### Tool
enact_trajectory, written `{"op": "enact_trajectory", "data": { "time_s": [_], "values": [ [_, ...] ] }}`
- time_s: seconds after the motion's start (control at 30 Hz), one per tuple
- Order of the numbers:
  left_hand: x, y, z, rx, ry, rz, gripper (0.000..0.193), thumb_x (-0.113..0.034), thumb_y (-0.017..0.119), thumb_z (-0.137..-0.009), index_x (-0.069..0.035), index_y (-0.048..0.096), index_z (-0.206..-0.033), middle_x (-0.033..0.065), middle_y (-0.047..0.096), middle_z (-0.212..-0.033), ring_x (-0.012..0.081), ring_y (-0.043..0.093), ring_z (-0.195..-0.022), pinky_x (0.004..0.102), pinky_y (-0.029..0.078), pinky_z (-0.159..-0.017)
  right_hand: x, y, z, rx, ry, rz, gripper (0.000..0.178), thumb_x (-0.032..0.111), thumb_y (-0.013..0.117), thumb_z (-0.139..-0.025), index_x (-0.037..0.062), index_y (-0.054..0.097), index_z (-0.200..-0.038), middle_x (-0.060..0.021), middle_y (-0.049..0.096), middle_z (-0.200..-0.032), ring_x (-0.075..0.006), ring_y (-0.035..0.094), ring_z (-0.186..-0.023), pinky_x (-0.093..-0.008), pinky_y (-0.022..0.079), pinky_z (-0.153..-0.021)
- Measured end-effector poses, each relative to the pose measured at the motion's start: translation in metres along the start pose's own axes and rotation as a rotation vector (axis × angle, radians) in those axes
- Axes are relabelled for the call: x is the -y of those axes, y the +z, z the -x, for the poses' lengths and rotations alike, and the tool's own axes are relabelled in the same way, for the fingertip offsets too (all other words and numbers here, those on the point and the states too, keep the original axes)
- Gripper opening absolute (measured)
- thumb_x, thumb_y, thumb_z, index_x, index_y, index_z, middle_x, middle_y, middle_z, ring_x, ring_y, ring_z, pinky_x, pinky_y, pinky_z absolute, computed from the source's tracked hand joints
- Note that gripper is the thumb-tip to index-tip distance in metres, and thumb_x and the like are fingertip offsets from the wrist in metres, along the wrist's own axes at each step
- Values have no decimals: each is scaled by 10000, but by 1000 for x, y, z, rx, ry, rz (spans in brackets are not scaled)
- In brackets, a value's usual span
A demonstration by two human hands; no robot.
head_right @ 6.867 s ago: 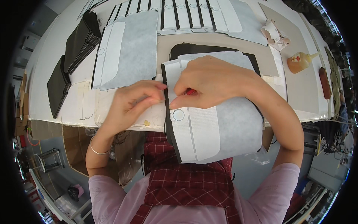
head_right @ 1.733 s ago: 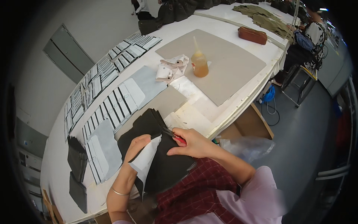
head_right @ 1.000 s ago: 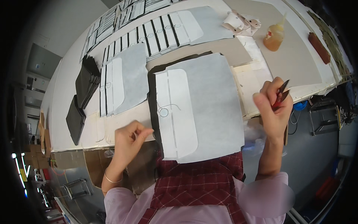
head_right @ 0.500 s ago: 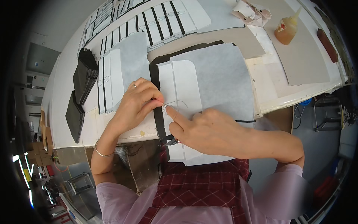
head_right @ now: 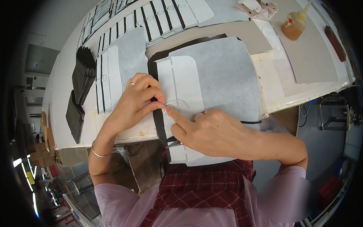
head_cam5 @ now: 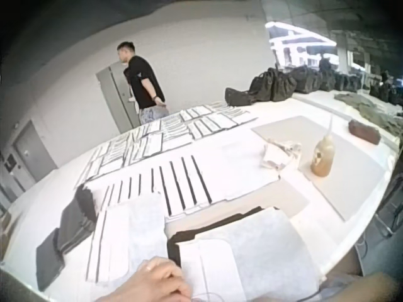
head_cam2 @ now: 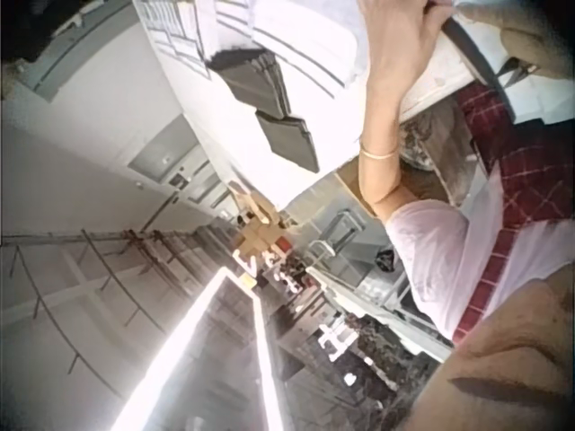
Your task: The person applies glue to marked spots on white templates and then uses tweezers to place small circular components onto the glue. They handle dark fabric pieces and white templates, repeatedly flipping and aligning them on a workbench.
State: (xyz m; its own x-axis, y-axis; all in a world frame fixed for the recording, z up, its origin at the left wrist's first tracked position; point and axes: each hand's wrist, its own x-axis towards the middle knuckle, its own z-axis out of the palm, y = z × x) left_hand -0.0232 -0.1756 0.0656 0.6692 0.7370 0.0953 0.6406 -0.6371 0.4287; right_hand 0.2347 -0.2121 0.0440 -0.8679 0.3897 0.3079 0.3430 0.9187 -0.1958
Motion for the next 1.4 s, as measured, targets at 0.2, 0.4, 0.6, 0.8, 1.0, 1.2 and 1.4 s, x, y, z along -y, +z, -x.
{"op": "enact_trajectory", "data": {
  "time_s": [0.2,0.4,0.6,0.8,1.0,1.2,1.4],
  "values": [
    [-7,-8,-5,65,-52,21,193,-75,720,-839,-71,627,-1008,61,598,-1000,290,568,-970,396,441,-920,-1,2,0,-43,13,-45,110,102,624,-810,29,546,-784,-243,648,-1267,-118,559,-416,-269,459,-398],
    [-30,-13,3,82,31,-310,237,10,678,-785,-38,640,-1014,81,596,-922,291,583,-937,382,483,-868,-1,4,1,-50,12,-16,108,92,624,-792,33,539,-761,-243,659,-1254,-110,542,-406,-270,445,-382],
    [-18,4,19,35,-56,114,204,26,652,-832,-26,659,-1029,72,619,-948,294,576,-909,382,473,-817,0,2,1,-25,9,8,121,95,623,-794,43,525,-745,-245,660,-1255,-96,516,-396,-253,427,-379],
    [-18,12,27,-180,-259,109,155,1,685,-859,-36,664,-1009,67,642,-995,298,585,-941,396,476,-782,-2,7,3,-63,-47,58,164,111,629,-785,61,496,-703,-234,678,-1220,-76,491,-394,-240,386,-368],
    [-27,13,10,-181,66,-220,188,-49,719,-792,-65,665,-971,45,632,-973,244,592,-992,361,439,-812,-5,13,7,-135,-90,88,197,107,635,-759,67,470,-658,-225,698,-1171,-58,438,-381,-233,355,-358],
    [-25,8,0,-71,41,-246,165,-50,764,-777,-75,643,-887,22,619,-899,226,589,-886,350,425,-790,-5,13,7,-128,-85,79,196,103,636,-754,73,473,-648,-227,698,-1160,-54,433,-377,-230,355,-358],
    [-17,15,6,-149,-207,161,130,-50,734,-828,-56,637,-915,60,624,-914,264,582,-885,380,447,-834,-5,12,6,-139,-79,45,200,103,638,-749,74,473,-639,-229,699,-1149,-55,446,-378,-232,363,-359]
  ]
}}
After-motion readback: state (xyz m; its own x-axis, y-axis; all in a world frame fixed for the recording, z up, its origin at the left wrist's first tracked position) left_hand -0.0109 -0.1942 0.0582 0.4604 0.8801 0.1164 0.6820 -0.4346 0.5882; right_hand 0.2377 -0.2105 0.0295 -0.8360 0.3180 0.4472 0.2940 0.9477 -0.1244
